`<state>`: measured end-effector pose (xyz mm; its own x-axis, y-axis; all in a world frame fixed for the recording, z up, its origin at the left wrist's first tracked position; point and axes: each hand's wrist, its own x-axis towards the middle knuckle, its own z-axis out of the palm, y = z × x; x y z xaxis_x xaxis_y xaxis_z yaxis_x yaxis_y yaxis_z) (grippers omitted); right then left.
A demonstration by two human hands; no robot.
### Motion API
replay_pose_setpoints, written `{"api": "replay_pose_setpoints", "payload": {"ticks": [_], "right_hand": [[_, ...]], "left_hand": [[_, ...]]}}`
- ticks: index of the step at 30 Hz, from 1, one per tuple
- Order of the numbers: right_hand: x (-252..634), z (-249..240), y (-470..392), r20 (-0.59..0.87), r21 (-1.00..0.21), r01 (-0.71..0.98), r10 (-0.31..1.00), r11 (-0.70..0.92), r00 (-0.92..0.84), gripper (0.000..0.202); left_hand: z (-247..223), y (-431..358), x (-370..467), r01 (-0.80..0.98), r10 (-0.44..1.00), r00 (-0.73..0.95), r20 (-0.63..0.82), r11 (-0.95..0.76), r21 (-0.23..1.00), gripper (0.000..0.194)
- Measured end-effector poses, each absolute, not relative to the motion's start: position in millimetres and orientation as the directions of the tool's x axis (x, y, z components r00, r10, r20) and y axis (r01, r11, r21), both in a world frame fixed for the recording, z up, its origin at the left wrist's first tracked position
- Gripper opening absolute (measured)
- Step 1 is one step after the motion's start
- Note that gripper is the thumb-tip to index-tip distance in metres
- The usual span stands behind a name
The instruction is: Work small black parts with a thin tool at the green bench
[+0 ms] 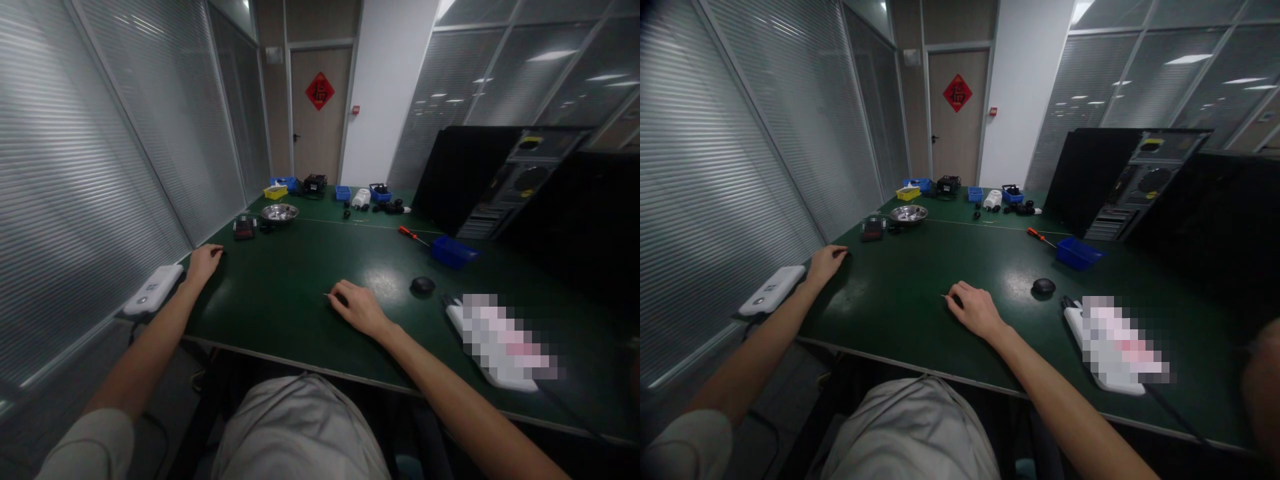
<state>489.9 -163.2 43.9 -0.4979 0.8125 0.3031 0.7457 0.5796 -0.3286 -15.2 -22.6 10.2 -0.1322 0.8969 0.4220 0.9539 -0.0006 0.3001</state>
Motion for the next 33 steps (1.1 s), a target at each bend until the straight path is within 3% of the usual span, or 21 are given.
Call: {"api": "replay_pose_setpoints", "payload": {"ticks": [6,19,33], "right_hand": [[490,45,-164,0.306,-0.332,0.749,0.817,0.573,-0.489,0.021],[490,46,-163,0.303,-0.338,0.744,0.815,0.576,-0.494,0.02],[490,46,-163,0.304,-0.332,0.747,0.815,0.576,-0.494,0.021]], "left_hand": [[16,-29,-10,0.984,0.901,-0.04,0.433,-0.039,0.173,0.041],[19,-33,-4,0.983,0.9,-0.035,0.435,-0.047,0.175,0.037],[22,-41,7,0.997,0.908,-0.064,0.414,0.039,0.069,0.038]]}}
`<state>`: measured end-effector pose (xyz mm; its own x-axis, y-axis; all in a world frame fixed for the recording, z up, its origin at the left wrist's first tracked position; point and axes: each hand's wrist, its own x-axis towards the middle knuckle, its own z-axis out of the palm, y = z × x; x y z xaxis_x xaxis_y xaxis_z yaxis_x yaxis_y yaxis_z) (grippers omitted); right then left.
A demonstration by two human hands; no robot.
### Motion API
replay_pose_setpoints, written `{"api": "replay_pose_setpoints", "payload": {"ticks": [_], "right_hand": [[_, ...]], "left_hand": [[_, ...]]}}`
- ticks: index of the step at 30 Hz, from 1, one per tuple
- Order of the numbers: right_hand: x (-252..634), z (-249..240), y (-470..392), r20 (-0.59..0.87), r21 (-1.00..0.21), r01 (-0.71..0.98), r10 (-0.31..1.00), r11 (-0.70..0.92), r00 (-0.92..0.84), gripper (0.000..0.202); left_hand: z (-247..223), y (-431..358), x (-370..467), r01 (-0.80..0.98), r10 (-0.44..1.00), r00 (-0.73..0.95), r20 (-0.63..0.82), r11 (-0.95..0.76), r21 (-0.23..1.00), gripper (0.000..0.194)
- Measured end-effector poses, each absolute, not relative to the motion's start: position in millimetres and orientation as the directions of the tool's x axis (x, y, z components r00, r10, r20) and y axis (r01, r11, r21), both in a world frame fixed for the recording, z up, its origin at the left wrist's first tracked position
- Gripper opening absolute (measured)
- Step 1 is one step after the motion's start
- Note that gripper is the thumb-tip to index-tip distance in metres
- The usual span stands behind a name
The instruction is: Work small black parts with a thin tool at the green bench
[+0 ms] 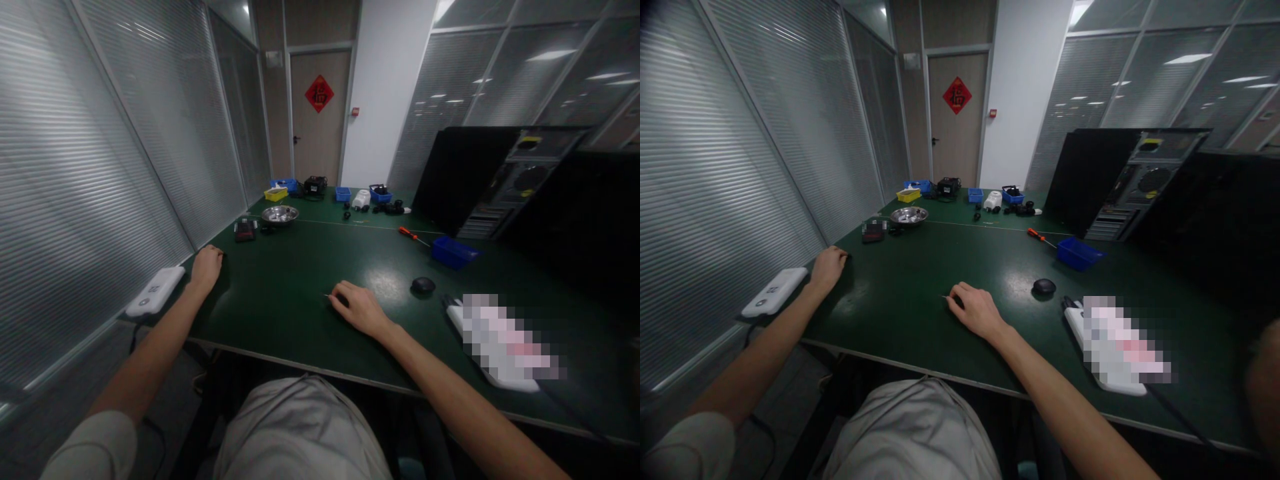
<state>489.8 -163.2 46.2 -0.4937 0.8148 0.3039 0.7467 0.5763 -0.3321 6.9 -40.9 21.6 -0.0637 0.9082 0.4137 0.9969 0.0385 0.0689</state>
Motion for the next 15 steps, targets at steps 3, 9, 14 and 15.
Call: {"api": "replay_pose_setpoints", "payload": {"ticks": [3,9,14,15], "right_hand": [[489.7,45.7,-162.8,0.299,-0.336,0.746,0.816,0.575,-0.494,0.021],[489.4,46.0,-163.4,0.298,-0.337,0.747,0.817,0.573,-0.493,0.021],[490.2,45.1,-162.7,0.298,-0.338,0.742,0.814,0.579,-0.499,0.019],[490.5,44.3,-162.1,0.301,-0.338,0.74,0.812,0.581,-0.5,0.019]], "left_hand": [[22.2,-42.3,9.2,0.997,0.905,-0.074,0.418,0.063,0.04,0.037],[25.1,-45.2,12.4,0.996,0.914,-0.087,0.395,0.088,0.015,0.038],[24.7,-45.0,11.2,0.995,0.914,-0.098,0.394,0.094,0.029,0.039],[23.9,-44.5,10.5,0.995,0.914,-0.096,0.395,0.091,0.032,0.039]]}}
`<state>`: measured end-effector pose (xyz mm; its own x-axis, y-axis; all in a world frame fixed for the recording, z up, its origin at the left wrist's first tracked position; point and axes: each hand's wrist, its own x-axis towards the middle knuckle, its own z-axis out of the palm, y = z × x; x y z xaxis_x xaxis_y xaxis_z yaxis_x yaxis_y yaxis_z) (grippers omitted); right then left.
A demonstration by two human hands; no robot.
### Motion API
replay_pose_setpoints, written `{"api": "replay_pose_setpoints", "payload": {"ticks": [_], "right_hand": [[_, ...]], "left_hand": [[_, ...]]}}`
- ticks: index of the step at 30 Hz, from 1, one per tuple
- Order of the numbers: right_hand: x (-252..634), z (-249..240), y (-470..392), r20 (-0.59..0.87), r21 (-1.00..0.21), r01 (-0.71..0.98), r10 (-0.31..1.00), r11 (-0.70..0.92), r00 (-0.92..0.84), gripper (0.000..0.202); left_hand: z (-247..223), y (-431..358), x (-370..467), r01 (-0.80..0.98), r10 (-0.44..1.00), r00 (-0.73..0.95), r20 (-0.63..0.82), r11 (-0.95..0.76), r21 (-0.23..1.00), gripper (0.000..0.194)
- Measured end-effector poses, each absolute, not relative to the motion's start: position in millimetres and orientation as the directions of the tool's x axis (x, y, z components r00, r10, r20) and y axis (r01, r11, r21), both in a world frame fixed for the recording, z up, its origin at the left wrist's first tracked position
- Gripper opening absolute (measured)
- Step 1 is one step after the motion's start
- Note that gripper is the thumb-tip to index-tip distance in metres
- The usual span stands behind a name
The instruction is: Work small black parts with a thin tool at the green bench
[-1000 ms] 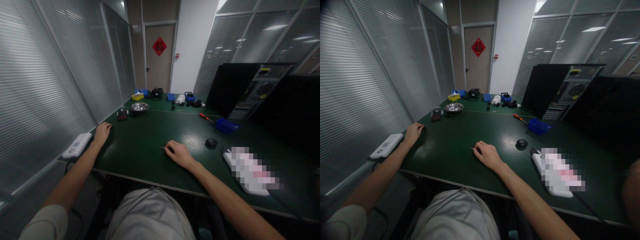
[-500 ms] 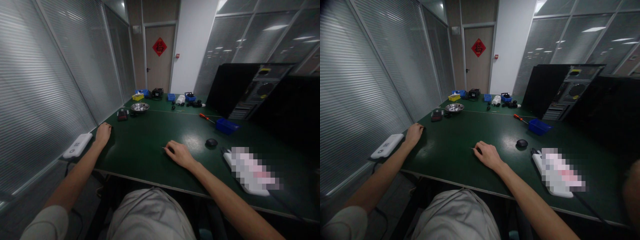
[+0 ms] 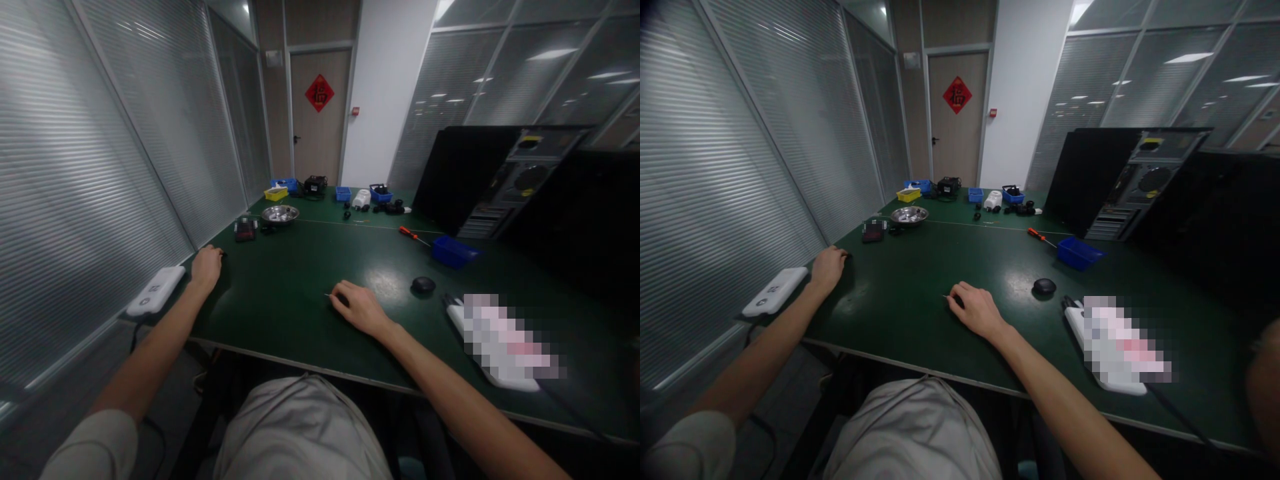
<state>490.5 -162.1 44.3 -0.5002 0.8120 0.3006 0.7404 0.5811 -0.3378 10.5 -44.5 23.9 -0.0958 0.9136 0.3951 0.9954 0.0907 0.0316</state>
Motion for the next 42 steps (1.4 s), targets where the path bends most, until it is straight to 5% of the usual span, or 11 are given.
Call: {"api": "replay_pose_setpoints", "payload": {"ticks": [7,11,17,28,31,34,38,42], "right_hand": [[491,40,-159,0.31,-0.339,0.734,0.807,0.588,-0.503,0.017],[490,43,-161,0.31,-0.346,0.733,0.809,0.585,-0.499,0.018],[491,43,-161,0.301,-0.35,0.733,0.811,0.584,-0.502,0.019],[491,43,-160,0.296,-0.35,0.728,0.807,0.589,-0.511,0.019],[491,43,-160,0.294,-0.341,0.734,0.809,0.587,-0.51,0.019],[491,42,-159,0.301,-0.34,0.731,0.805,0.591,-0.511,0.018],[491,41,-159,0.313,-0.348,0.728,0.805,0.591,-0.504,0.016],[494,43,-159,0.297,-0.362,0.732,0.816,0.577,-0.496,0.015]], "left_hand": [[16,-40,5,0.994,0.9,-0.107,0.423,0.091,0.058,0.034],[14,-35,-4,0.97,0.873,-0.193,0.447,0.101,0.223,0.03],[16,-26,-17,0.838,0.9,-0.324,0.29,0.131,0.53,0.032],[22,-25,-15,0.73,0.932,-0.311,0.187,0.108,0.675,0.03],[30,-31,19,0.665,0.98,-0.142,0.138,-0.009,0.747,0.039],[39,-45,82,0.573,0.98,0.195,0.046,-0.152,0.805,0.048],[44,-73,178,0.474,0.813,0.582,0.035,-0.374,0.797,0.039],[41,-93,234,0.377,0.684,0.718,0.131,-0.539,0.753,0.033]]}}
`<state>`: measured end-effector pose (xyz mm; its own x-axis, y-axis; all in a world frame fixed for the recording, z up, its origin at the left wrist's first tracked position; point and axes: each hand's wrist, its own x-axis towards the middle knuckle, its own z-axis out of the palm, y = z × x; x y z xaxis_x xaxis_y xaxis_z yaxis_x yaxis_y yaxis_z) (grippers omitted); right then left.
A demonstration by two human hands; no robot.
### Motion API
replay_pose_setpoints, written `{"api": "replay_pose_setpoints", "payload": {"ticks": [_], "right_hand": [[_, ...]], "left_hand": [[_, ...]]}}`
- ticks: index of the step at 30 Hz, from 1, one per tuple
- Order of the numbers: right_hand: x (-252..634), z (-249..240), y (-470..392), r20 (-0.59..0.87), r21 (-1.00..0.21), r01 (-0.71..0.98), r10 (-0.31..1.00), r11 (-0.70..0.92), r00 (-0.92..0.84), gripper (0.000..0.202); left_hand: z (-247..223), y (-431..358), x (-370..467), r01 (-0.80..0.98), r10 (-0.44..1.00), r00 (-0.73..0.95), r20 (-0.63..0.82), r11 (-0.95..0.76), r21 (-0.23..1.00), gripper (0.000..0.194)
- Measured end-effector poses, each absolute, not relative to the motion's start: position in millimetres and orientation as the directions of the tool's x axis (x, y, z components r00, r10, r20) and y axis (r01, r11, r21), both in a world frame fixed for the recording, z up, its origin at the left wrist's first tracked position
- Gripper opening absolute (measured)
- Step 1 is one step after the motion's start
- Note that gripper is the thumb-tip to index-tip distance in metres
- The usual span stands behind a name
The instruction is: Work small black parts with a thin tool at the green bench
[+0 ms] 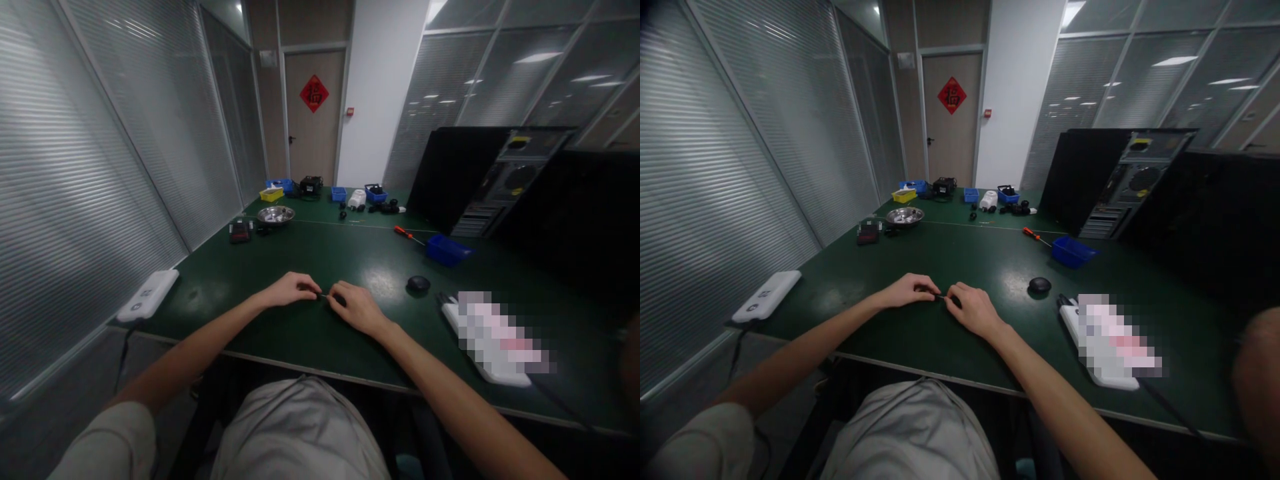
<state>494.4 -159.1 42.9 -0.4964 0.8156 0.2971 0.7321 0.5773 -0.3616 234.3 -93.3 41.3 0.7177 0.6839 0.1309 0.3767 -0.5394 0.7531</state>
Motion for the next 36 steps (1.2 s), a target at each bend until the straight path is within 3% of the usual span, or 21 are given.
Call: {"api": "replay_pose_setpoints", "payload": {"ticks": [12,28,32,36], "right_hand": [[493,48,-162,0.27,-0.314,0.757,0.819,0.572,-0.507,0.02],[486,43,-163,0.298,-0.301,0.734,0.792,0.608,-0.533,0.02],[485,44,-163,0.279,-0.285,0.744,0.795,0.604,-0.539,0.02],[485,45,-163,0.281,-0.281,0.745,0.794,0.605,-0.539,0.021]], "left_hand": [[36,-103,234,0.359,0.679,0.691,0.248,-0.62,0.697,0.031],[34,-107,238,0.225,0.631,0.694,0.346,-0.647,0.729,0.023],[35,-103,236,0.301,0.67,0.638,0.379,-0.67,0.678,0.026],[31,-94,239,0.416,0.652,0.637,0.411,-0.739,0.529,0.026]]}}
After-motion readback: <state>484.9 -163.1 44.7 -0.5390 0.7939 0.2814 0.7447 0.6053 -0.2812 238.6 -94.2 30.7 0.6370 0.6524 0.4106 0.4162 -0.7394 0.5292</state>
